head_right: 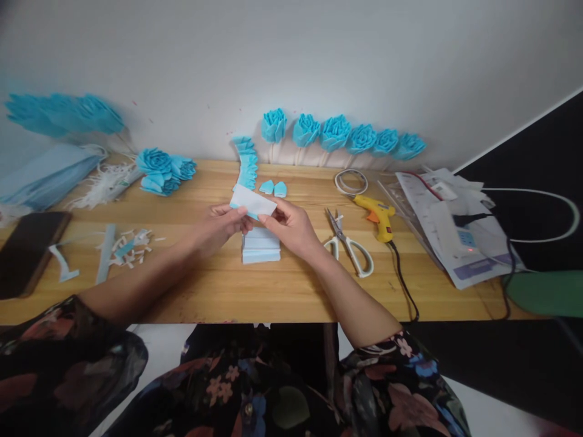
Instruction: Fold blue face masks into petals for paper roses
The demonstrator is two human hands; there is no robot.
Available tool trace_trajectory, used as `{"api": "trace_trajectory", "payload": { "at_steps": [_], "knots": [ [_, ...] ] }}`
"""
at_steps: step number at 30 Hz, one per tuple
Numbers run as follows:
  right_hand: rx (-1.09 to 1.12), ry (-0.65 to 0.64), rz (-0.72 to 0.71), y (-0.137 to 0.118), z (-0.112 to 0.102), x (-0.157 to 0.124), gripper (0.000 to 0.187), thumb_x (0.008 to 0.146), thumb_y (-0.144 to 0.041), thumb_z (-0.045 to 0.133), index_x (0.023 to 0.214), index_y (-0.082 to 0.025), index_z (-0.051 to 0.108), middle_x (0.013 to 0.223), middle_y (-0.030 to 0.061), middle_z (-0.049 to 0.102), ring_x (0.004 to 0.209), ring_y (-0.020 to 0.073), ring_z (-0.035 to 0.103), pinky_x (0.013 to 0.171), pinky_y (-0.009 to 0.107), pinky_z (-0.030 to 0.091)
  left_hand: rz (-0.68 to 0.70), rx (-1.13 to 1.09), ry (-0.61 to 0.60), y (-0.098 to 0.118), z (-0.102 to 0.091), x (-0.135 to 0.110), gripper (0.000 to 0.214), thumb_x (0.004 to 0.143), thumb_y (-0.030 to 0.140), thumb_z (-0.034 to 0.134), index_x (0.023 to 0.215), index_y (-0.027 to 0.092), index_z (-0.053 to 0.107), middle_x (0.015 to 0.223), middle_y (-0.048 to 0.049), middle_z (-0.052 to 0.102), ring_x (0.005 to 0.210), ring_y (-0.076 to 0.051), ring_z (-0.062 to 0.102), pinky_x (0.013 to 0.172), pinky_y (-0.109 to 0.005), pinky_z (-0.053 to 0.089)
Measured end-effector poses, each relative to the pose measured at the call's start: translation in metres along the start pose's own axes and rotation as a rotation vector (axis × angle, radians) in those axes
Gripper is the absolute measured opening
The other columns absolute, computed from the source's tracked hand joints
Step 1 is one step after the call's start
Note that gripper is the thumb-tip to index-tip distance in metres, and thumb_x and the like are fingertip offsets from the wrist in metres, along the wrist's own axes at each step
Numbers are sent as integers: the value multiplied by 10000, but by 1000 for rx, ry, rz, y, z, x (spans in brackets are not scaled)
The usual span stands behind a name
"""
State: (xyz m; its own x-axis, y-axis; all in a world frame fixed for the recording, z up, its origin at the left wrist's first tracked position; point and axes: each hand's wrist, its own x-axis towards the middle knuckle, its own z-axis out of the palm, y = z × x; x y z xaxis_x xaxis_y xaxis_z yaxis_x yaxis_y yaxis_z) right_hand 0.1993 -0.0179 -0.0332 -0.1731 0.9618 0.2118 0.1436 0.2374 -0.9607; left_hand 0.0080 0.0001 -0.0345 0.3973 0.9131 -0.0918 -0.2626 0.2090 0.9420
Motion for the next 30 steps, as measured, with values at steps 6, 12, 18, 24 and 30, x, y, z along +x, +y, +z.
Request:
{"api": "trace_trajectory", "payload": {
  "at_steps": [6, 12, 18, 24, 30],
  "knots": [
    [-8, -3, -25, 2, 3, 0, 401, 838, -376, 691, 1197, -198, 679, 945, 28, 724, 830, 175, 640, 783, 334, 541, -70, 15, -16, 0, 2, -1, 287, 787, 385, 787, 696, 126, 703, 697, -48, 686, 627, -112, 590, 624, -266, 452],
    [-401, 45, -301, -9, -21, 4, 482, 914, -284, 562, 1396, -296, 540, 1305, 67, 656, 1167, 256, 618, 998, 469, 515, -120, -118, -4, 8, -1, 2, 218, 814, 285, 753, 704, 111, 683, 688, -50, 684, 580, -107, 585, 577, -256, 425],
    [-720, -71, -630, -10, -28, 8, 554, 880, -186, 603, 1398, -350, 498, 1468, 57, 537, 1386, 294, 466, 1158, 595, 365, -170, -144, -31, 12, -1, 0, 200, 832, 257, 722, 702, 114, 669, 670, -38, 678, 540, -96, 578, 546, -244, 413],
    [-682, -108, -639, -3, -18, 7, 263, 890, -168, 617, 1068, -348, 685, 1382, -13, 608, 1357, 278, 476, 1128, 583, 390, -172, -94, -71, 6, 0, 0, 253, 779, 316, 782, 677, 108, 678, 647, -33, 667, 550, -90, 562, 571, -251, 423],
    [-603, -119, -513, -6, -16, 7, 92, 891, -288, 682, 879, -346, 754, 1278, -15, 671, 1291, 290, 505, 1118, 574, 385, -139, -39, -24, 4, 0, 0, 290, 786, 352, 790, 673, 114, 668, 619, -24, 648, 553, -86, 556, 578, -246, 423]
  ]
}}
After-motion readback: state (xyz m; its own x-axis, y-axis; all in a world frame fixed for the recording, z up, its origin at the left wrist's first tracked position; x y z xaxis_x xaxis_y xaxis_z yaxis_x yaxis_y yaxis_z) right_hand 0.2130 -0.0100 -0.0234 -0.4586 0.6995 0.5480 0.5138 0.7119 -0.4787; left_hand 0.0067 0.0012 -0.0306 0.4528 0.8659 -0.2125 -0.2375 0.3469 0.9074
